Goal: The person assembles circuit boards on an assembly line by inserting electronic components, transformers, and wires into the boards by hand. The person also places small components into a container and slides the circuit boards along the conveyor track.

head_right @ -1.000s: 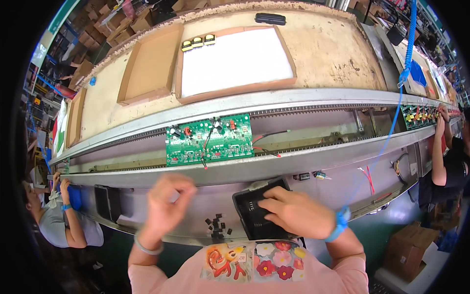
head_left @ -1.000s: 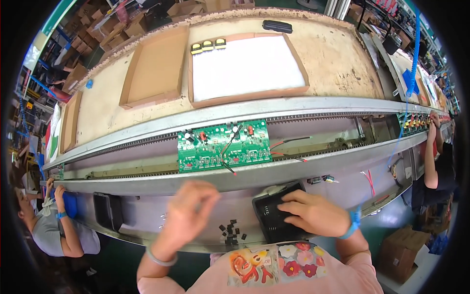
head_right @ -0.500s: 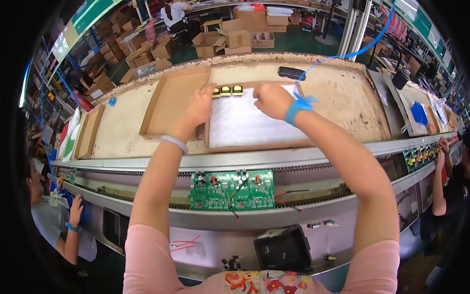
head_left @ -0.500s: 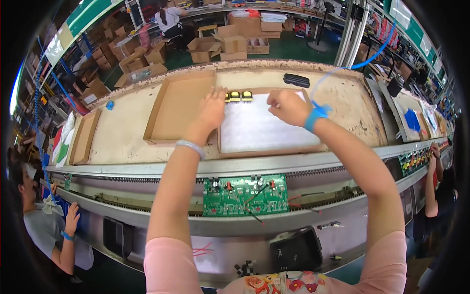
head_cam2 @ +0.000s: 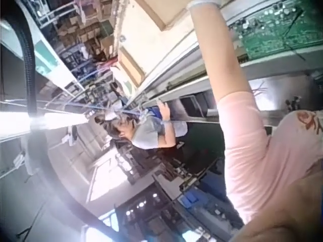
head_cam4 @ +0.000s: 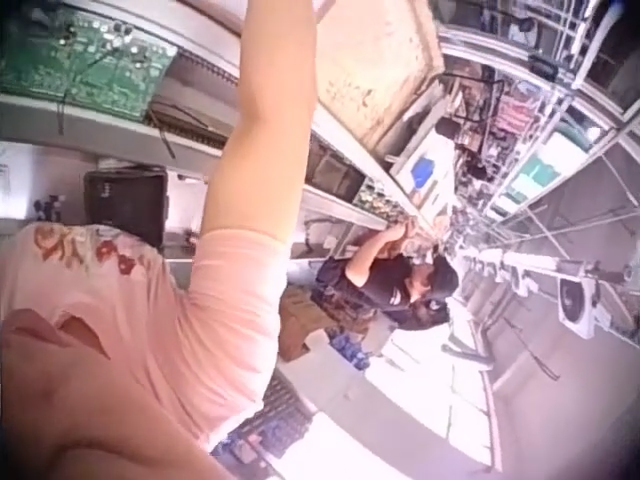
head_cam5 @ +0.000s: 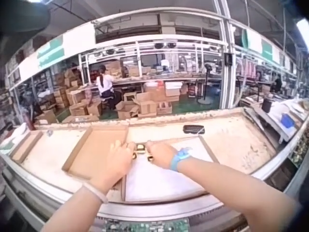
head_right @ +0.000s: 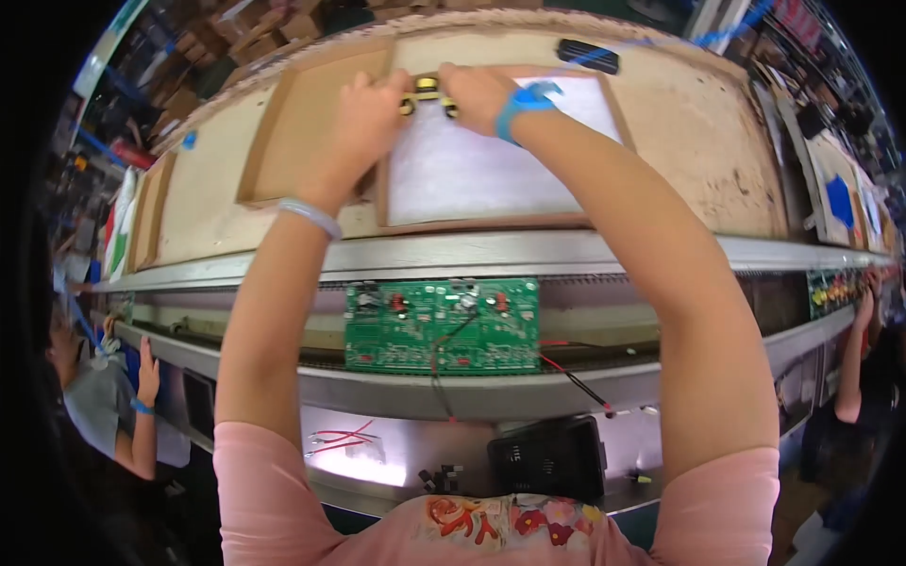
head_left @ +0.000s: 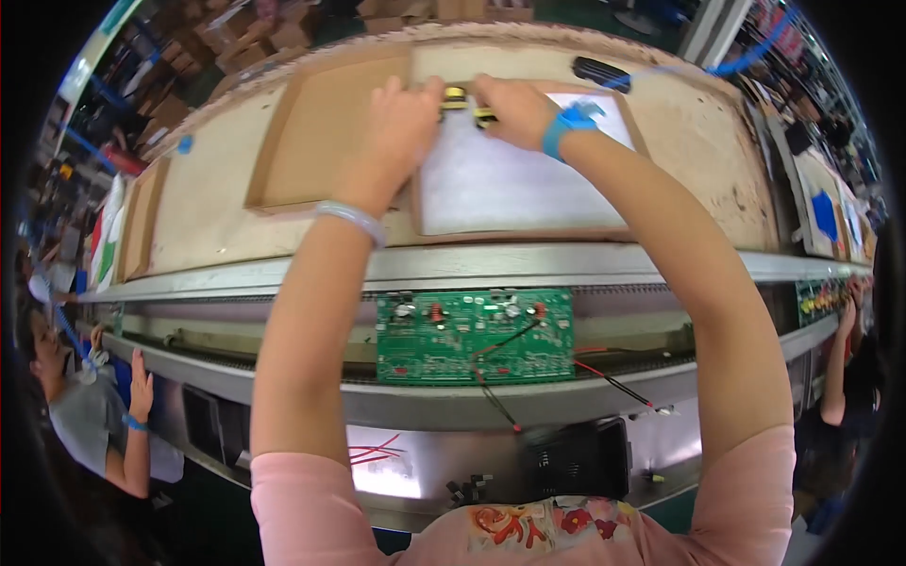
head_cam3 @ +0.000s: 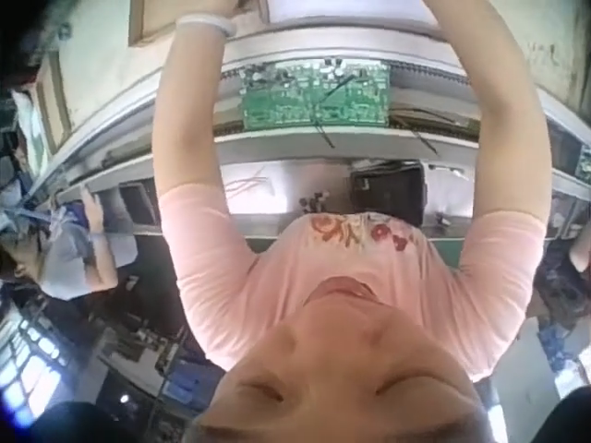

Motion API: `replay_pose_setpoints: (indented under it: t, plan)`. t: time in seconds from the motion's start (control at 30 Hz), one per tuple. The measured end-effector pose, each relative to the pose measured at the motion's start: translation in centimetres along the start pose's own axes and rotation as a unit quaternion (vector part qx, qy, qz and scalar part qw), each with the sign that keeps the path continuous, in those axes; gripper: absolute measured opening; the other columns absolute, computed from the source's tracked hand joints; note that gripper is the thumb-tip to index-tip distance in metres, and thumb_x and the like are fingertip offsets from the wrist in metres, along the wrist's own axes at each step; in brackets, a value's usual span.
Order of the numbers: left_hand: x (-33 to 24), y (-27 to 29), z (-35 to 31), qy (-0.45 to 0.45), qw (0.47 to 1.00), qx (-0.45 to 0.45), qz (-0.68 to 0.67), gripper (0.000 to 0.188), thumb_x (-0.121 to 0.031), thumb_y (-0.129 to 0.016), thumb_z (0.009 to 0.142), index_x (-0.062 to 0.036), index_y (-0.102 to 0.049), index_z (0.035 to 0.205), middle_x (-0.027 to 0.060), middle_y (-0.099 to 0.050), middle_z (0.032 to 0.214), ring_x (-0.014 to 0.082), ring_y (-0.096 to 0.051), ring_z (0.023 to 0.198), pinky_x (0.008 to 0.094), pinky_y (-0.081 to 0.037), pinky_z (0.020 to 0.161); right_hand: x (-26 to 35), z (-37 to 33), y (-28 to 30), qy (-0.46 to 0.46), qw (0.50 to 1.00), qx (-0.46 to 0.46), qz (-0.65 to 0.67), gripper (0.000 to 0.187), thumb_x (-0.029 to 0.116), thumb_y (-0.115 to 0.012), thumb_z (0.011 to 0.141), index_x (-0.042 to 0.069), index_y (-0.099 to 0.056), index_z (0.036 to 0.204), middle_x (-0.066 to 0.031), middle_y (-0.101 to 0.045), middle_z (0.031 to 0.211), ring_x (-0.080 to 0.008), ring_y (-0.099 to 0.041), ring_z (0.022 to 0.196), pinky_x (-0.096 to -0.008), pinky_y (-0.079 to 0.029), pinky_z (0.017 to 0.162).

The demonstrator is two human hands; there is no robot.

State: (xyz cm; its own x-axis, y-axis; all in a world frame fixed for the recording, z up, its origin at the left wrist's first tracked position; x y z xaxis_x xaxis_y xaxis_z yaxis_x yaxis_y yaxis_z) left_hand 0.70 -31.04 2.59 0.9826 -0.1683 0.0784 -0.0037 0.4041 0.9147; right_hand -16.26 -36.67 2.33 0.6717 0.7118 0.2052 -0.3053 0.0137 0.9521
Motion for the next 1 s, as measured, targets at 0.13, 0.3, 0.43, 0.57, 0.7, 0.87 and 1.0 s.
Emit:
replay_pose_setpoints:
  t: [0.13,0.3,0.43,0.57,0.7,0.87,1.0]
  plan:
    - [-2.8,2.1,-2.4,0.029,0.966,-0.150,-0.207,0.031,-0.009,-0.074,0.081,-0.0051,-0.061,0.110,0.0182,-0.068,0.101,0.0386,-0.062,0.101,0.0485,-0.049,0.083,-1.5,-4.3,1.8,-0.006,0.998,-0.054,0.019,0.050,-0.005,-0.072,0.072,0.006,-0.063,0.120,-0.0200,-0.065,0.113,-0.0370,-0.063,0.105,-0.0440,-0.051,0.091]
    - [-2.4,8.1,-9.5,0.074,0.846,-0.164,-0.501,0.043,-0.004,-0.076,0.086,0.0015,-0.055,0.123,0.0174,-0.065,0.104,0.0276,-0.067,0.085,0.0373,-0.055,0.078,0.0,-10.8,7.6,-0.042,0.974,-0.065,0.214,0.034,-0.003,-0.070,0.077,0.001,-0.064,0.110,-0.0059,-0.062,0.094,-0.0146,-0.059,0.076,-0.0287,-0.049,0.068]
    - [-2.4,12.5,-18.6,0.209,0.603,-0.012,-0.770,0.040,-0.004,-0.074,0.090,-0.0008,-0.054,0.124,0.0072,-0.061,0.103,0.0131,-0.064,0.085,0.0271,-0.053,0.071,1.8,-17.1,9.3,-0.133,0.928,-0.005,0.348,0.034,-0.009,-0.065,0.079,-0.001,-0.062,0.113,0.0003,-0.059,0.092,-0.0027,-0.051,0.064,-0.0195,-0.042,0.055]
    - [-3.2,12.8,-24.3,0.247,0.563,0.018,-0.789,0.034,-0.010,-0.069,0.096,-0.0004,-0.054,0.125,0.0075,-0.061,0.104,0.0152,-0.065,0.083,0.0290,-0.055,0.073,5.4,-22.2,11.3,-0.155,0.939,0.026,0.305,0.039,-0.010,-0.065,0.077,-0.001,-0.063,0.115,0.0005,-0.060,0.093,-0.0028,-0.050,0.068,-0.0200,-0.041,0.059]
    - [-3.0,10.5,-27.0,0.296,0.401,0.058,-0.865,0.029,-0.018,-0.059,0.103,0.0004,-0.055,0.125,0.0105,-0.065,0.105,0.0221,-0.070,0.087,0.0355,-0.060,0.081,8.3,-24.4,11.1,-0.145,0.954,0.049,0.258,0.042,-0.010,-0.068,0.075,0.000,-0.063,0.116,-0.0009,-0.063,0.097,-0.0043,-0.049,0.070,-0.0219,-0.042,0.062]
    - [-1.4,12.1,-29.7,0.339,0.454,-0.053,-0.822,0.035,-0.009,-0.058,0.100,0.0064,-0.053,0.131,0.0186,-0.067,0.114,0.0334,-0.069,0.106,0.0430,-0.059,0.093,13.4,-23.3,11.5,0.001,0.978,0.094,0.189,0.037,-0.007,-0.068,0.075,0.001,-0.065,0.111,-0.0087,-0.061,0.096,-0.0140,-0.059,0.072,-0.0266,-0.047,0.063]
    - [-0.1,10.8,-29.7,0.337,0.488,-0.050,-0.804,0.032,-0.002,-0.062,0.097,0.0076,-0.057,0.126,0.0204,-0.069,0.113,0.0335,-0.069,0.110,0.0403,-0.057,0.097,14.0,-23.0,10.3,0.017,0.988,0.096,0.120,0.033,-0.001,-0.070,0.075,0.001,-0.065,0.107,-0.0148,-0.061,0.091,-0.0283,-0.065,0.076,-0.0384,-0.052,0.067]
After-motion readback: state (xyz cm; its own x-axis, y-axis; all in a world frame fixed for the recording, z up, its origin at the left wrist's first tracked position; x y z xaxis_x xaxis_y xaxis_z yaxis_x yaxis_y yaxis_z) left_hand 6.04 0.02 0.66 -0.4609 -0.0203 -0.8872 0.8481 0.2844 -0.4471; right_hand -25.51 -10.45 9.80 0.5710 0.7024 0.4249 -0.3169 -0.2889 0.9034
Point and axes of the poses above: each hand's wrist, its own z-axis towards the middle knuckle, its own y-axis out of the back of the hand, x = y × z, the point moved 2 cm from there along z, towards the middle knuckle
